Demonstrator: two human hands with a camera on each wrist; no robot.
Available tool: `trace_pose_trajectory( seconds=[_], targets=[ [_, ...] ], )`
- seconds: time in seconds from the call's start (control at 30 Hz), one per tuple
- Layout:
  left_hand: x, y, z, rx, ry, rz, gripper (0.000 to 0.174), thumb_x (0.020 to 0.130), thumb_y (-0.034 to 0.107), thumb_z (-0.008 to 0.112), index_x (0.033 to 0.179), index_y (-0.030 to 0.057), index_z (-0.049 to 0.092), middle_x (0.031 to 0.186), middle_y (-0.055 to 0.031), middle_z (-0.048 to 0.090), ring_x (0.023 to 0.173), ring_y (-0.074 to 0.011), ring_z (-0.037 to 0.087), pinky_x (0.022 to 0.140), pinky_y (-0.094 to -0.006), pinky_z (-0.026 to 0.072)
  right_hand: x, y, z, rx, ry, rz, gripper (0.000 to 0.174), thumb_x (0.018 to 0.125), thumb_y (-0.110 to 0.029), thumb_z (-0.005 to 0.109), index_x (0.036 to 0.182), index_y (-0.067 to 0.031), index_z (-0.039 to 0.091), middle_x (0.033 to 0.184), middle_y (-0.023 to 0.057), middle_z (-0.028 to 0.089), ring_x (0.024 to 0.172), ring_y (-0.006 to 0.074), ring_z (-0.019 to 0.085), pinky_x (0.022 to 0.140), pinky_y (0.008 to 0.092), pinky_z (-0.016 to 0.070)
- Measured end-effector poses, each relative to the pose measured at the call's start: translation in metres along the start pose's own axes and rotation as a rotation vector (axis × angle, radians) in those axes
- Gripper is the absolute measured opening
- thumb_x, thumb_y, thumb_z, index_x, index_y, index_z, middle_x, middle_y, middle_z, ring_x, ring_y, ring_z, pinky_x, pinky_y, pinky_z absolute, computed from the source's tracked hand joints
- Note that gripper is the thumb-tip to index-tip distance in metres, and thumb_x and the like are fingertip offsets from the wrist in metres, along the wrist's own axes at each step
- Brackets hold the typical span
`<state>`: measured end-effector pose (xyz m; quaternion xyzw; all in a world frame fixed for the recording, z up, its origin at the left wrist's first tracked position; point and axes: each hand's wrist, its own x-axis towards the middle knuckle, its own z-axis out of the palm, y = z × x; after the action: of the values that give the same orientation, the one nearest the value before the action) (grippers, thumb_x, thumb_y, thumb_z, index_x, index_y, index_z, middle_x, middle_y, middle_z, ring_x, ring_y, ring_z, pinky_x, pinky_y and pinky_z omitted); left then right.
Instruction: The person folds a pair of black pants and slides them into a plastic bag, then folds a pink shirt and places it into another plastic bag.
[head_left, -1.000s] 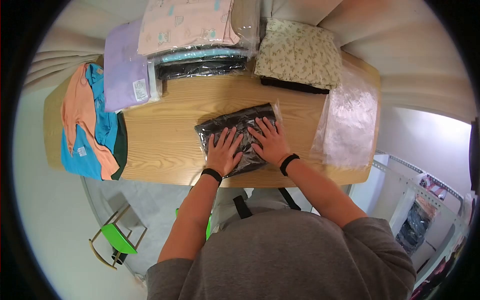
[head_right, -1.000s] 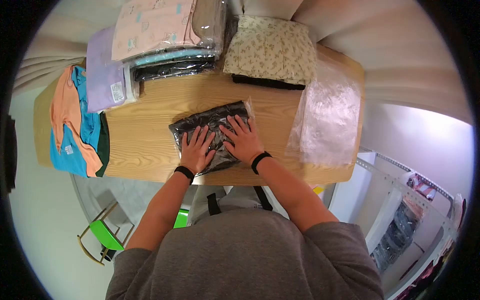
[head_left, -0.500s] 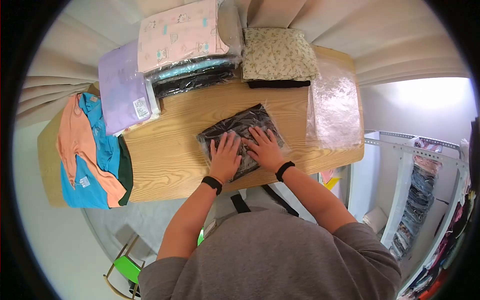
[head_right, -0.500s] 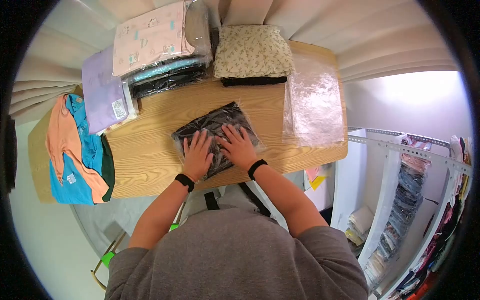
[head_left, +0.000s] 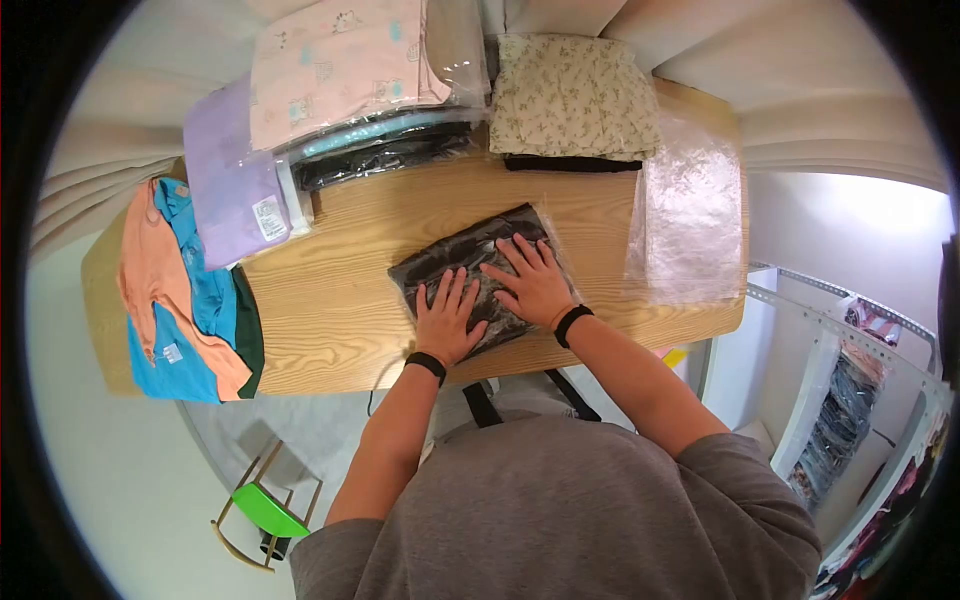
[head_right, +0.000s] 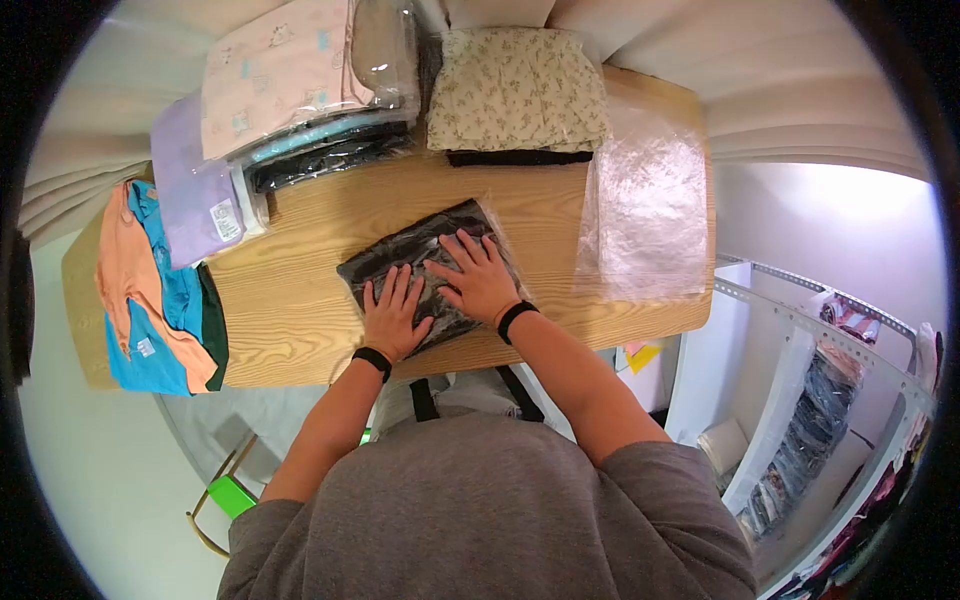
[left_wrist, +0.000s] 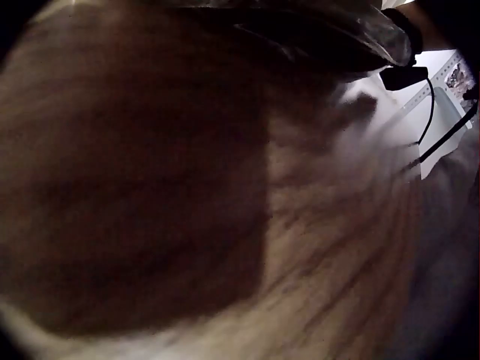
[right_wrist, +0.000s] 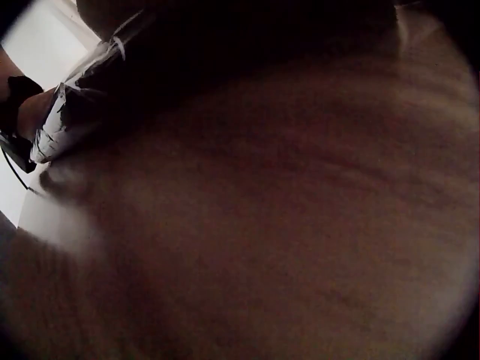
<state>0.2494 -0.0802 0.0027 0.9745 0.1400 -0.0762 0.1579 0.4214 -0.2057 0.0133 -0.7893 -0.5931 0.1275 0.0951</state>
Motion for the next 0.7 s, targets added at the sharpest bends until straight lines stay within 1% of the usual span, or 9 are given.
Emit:
trace_pose_trajectory(
  seconds=[0.23,0.33,0.4,0.43,0.5,0.57,0.63,0.67,0.7],
  targets=[
    [0.003,-0.003,0.007,-0.026,-0.005,0.003,0.068,0.079,0.047,0.056,0.137,0.0166,0.037,0.147,-0.0081,0.026,0.136,-0.0252,0.022,0.102,-0.0609,0.0187,0.004,0.002,-0.001,0.007,-0.038,0.0,0.044,0.088,-0.04,0.051,0.131,-0.0322,0.046,0.145,0.0074,0.029,0.133,0.0305,0.025,0.107,0.0547,0.0201],
    [0.002,-0.003,0.006,-0.019,0.031,0.01,0.067,0.078,0.045,0.056,0.136,0.0163,0.039,0.147,-0.0084,0.026,0.136,-0.0253,0.023,0.102,-0.0608,0.0187,0.005,0.002,-0.002,0.014,-0.025,-0.01,0.044,0.088,-0.041,0.051,0.131,-0.0318,0.046,0.145,0.0076,0.03,0.133,0.0307,0.025,0.107,0.0551,0.02],
    [0.002,-0.003,0.004,-0.044,0.032,0.024,0.071,0.076,0.041,0.061,0.137,0.0127,0.037,0.147,-0.0106,0.027,0.135,-0.0282,0.023,0.103,-0.0606,0.0169,0.004,0.002,-0.001,-0.025,-0.037,-0.015,0.044,0.088,-0.042,0.05,0.131,-0.0311,0.046,0.145,0.008,0.029,0.134,0.0313,0.024,0.107,0.0555,0.0196],
    [0.001,-0.001,0.002,-0.045,0.032,0.025,0.071,0.076,0.041,0.061,0.137,0.0127,0.037,0.147,-0.0106,0.027,0.135,-0.0282,0.023,0.103,-0.0606,0.0169,0.002,0.001,0.0,-0.026,-0.039,-0.014,0.044,0.088,-0.042,0.05,0.131,-0.0311,0.046,0.145,0.008,0.029,0.134,0.0313,0.024,0.107,0.0555,0.0196],
    [0.002,0.002,-0.004,-0.015,0.034,0.009,0.065,0.078,0.041,0.059,0.134,0.0145,0.041,0.146,-0.0089,0.028,0.135,-0.0256,0.024,0.103,-0.0589,0.0198,0.0,0.002,-0.001,0.001,-0.006,-0.03,0.045,0.089,-0.043,0.049,0.132,-0.0307,0.045,0.146,0.0084,0.028,0.135,0.032,0.022,0.107,0.0562,0.0194],
    [0.0,0.003,-0.008,0.006,0.041,0.01,0.066,0.078,0.042,0.06,0.135,0.0142,0.04,0.146,-0.0091,0.028,0.135,-0.0258,0.024,0.104,-0.0581,0.0195,-0.001,0.002,-0.009,0.02,0.0,-0.038,0.045,0.09,-0.043,0.047,0.133,-0.0291,0.044,0.146,0.0087,0.027,0.135,0.0321,0.022,0.107,0.0565,0.0184],
    [-0.002,0.0,-0.006,-0.048,0.062,0.029,0.065,0.079,0.041,0.059,0.136,0.0143,0.039,0.146,-0.0092,0.027,0.136,-0.0269,0.023,0.105,-0.0575,0.0183,-0.001,0.007,-0.014,0.143,-0.007,-0.059,0.045,0.088,-0.034,0.053,0.131,-0.0236,0.046,0.145,0.0096,0.03,0.134,0.0335,0.024,0.107,0.0522,0.0223],
    [-0.002,-0.003,-0.005,-0.036,0.081,0.031,0.065,0.079,0.041,0.059,0.136,0.0143,0.039,0.146,-0.0092,0.027,0.136,-0.0269,0.023,0.105,-0.0575,0.0183,-0.002,0.013,-0.018,0.132,0.011,-0.068,0.045,0.088,-0.034,0.053,0.131,-0.0236,0.046,0.145,0.0096,0.03,0.134,0.0335,0.024,0.107,0.0522,0.0223],
    [-0.003,-0.005,-0.004,-0.081,0.076,0.045,0.063,0.081,0.038,0.058,0.136,0.0139,0.038,0.147,-0.0088,0.027,0.136,-0.0275,0.022,0.106,-0.0561,0.0184,-0.004,0.02,-0.023,0.159,0.057,-0.069,0.044,0.085,-0.027,0.056,0.127,-0.0194,0.05,0.142,0.0098,0.034,0.131,0.034,0.028,0.106,0.0499,0.0259]
  ],
)
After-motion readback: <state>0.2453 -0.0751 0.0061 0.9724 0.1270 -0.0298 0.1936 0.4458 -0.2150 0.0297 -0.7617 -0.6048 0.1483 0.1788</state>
